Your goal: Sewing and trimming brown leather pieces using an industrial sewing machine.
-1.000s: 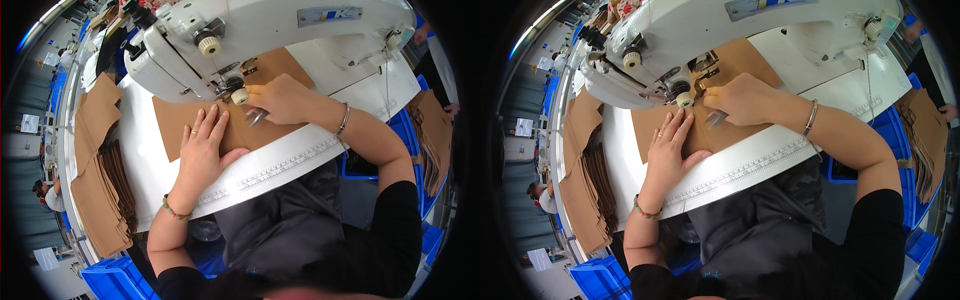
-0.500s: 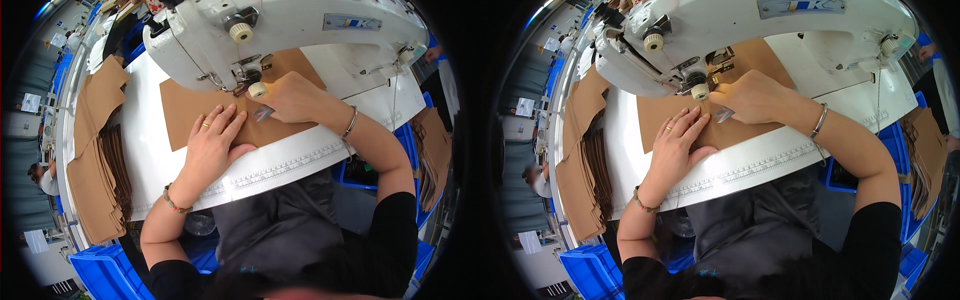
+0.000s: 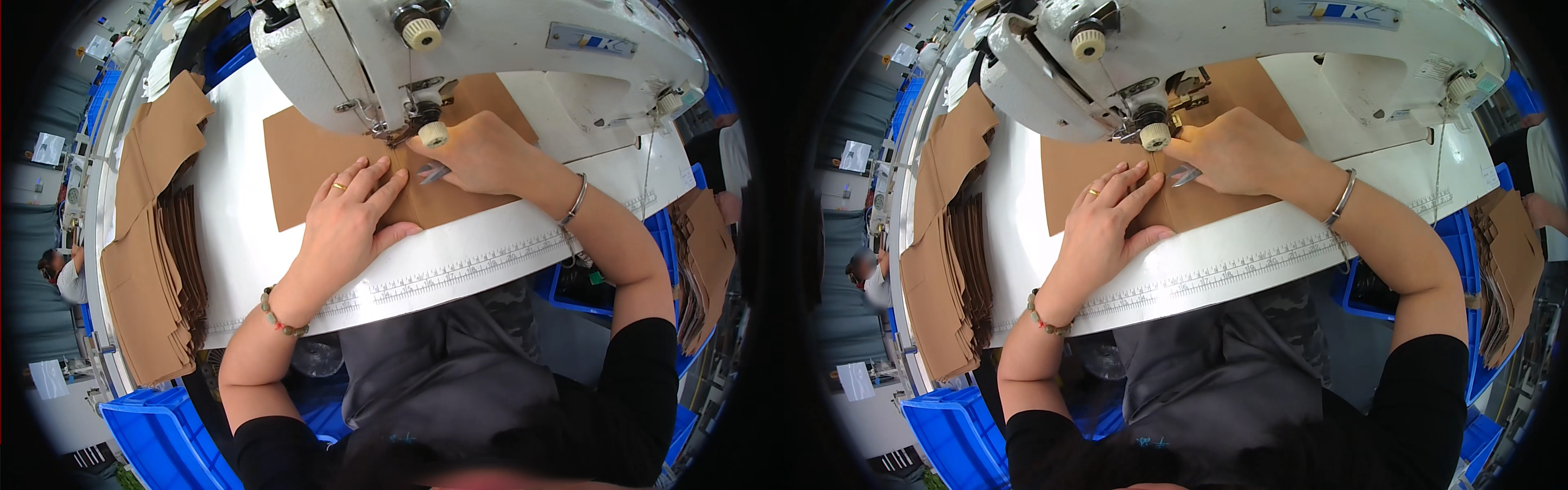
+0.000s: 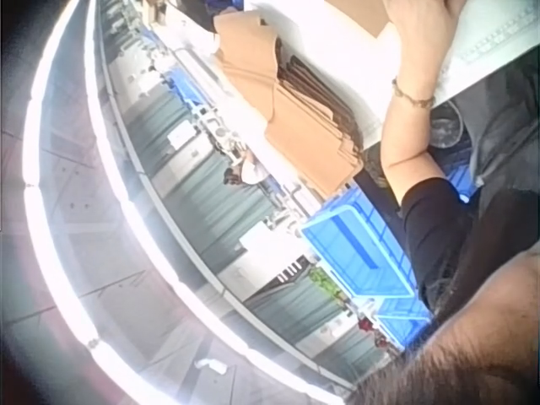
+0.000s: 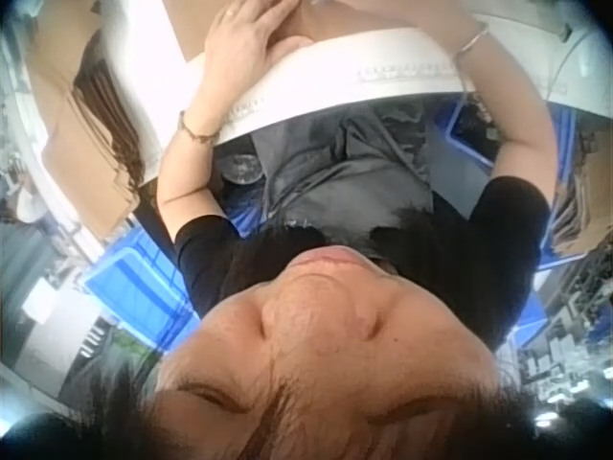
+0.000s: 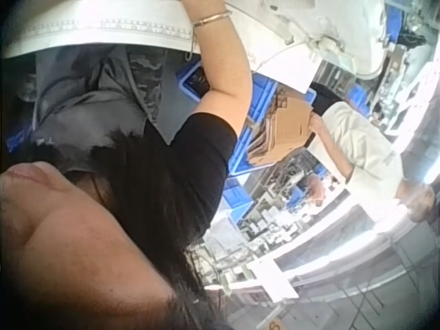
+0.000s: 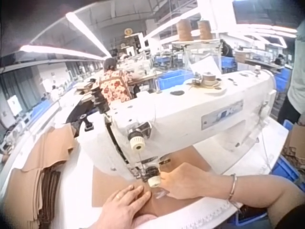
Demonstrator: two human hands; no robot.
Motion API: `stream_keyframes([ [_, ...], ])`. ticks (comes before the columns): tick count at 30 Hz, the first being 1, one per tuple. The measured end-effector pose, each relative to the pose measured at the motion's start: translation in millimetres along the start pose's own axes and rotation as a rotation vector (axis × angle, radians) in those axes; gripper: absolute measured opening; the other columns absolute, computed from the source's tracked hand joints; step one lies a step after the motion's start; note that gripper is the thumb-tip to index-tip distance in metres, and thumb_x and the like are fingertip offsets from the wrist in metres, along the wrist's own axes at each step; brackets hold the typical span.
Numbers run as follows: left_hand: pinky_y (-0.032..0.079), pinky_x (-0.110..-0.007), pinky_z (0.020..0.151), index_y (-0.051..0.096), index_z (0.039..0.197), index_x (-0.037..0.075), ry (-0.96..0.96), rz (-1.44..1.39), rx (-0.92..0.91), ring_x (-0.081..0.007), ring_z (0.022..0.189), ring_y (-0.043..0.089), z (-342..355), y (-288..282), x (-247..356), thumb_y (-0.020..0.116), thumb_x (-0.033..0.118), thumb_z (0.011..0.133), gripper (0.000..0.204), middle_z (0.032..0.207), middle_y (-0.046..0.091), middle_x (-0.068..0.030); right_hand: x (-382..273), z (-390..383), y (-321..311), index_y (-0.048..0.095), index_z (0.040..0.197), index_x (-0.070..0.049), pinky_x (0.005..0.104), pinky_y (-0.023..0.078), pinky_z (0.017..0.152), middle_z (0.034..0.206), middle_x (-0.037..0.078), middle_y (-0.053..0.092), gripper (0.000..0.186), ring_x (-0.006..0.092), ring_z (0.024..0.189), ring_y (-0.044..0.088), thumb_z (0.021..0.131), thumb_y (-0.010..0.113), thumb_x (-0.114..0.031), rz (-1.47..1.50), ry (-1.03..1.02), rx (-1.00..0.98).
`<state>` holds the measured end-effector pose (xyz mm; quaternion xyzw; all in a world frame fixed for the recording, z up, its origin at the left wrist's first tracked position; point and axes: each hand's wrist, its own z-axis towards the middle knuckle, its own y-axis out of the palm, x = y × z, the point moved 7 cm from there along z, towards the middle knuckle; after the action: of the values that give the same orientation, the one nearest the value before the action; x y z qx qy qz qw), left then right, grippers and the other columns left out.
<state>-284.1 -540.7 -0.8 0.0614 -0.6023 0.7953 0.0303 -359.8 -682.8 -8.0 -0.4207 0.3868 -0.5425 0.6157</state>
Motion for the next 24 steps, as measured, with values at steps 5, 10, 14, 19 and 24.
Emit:
stream_keyframes([
  [5,0.044,-0.047,0.108,0.066,0.134,0.011,-0.001,0.01,0.003,-0.0367,0.131,0.055,0.9,1.0,0.7,0.074,0.053,0.082,0.068,0.14,0.061,-0.0126,-0.3,-1.5,-0.9,0.061,0.11,-0.012,0.0357,0.054,0.055,0.087,0.003,0.067,0.036,0.0238,0.065,0.07,0.085,0.074,-0.035,-0.035,-0.015,0.027],
  [10,0.044,-0.047,0.108,0.066,0.134,0.011,0.0,0.005,0.007,-0.0366,0.132,0.055,1.7,1.6,-0.9,0.075,0.052,0.081,0.067,0.14,0.061,-0.0126,-1.5,-1.6,0.1,0.062,0.104,-0.012,0.0346,0.054,0.054,0.087,0.003,0.067,0.031,0.023,0.064,0.069,0.084,0.075,-0.032,-0.037,-0.008,0.04],
  [14,0.044,-0.047,0.108,0.066,0.134,0.011,-0.012,0.008,0.008,-0.0365,0.132,0.055,2.1,2.6,-2.0,0.075,0.052,0.082,0.067,0.14,0.061,-0.0126,-4.8,-2.6,0.4,0.063,0.094,-0.011,0.034,0.053,0.052,0.085,0.003,0.067,0.023,0.0213,0.063,0.069,0.082,0.075,-0.026,-0.101,0.009,0.055],
  [19,0.044,-0.047,0.108,0.066,0.134,0.011,-0.009,0.015,0.003,-0.0366,0.133,0.054,2.9,2.9,-3.5,0.074,0.052,0.082,0.067,0.14,0.061,-0.0126,-4.4,-2.5,1.9,0.065,0.108,-0.014,0.035,0.05,0.05,0.072,0.005,0.065,0.03,0.0219,0.059,0.067,0.085,0.073,-0.031,-0.136,0.015,0.03],
  [24,0.043,-0.047,0.109,0.066,0.135,0.011,-0.019,0.015,0.0,-0.0368,0.134,0.054,3.9,3.6,-5.1,0.073,0.053,0.084,0.067,0.141,0.06,-0.013,-5.5,-3.5,4.7,0.069,0.125,-0.018,0.0366,0.046,0.048,0.061,0.006,0.062,0.039,0.0229,0.054,0.065,0.091,0.069,-0.037,-0.149,0.014,0.026],
])
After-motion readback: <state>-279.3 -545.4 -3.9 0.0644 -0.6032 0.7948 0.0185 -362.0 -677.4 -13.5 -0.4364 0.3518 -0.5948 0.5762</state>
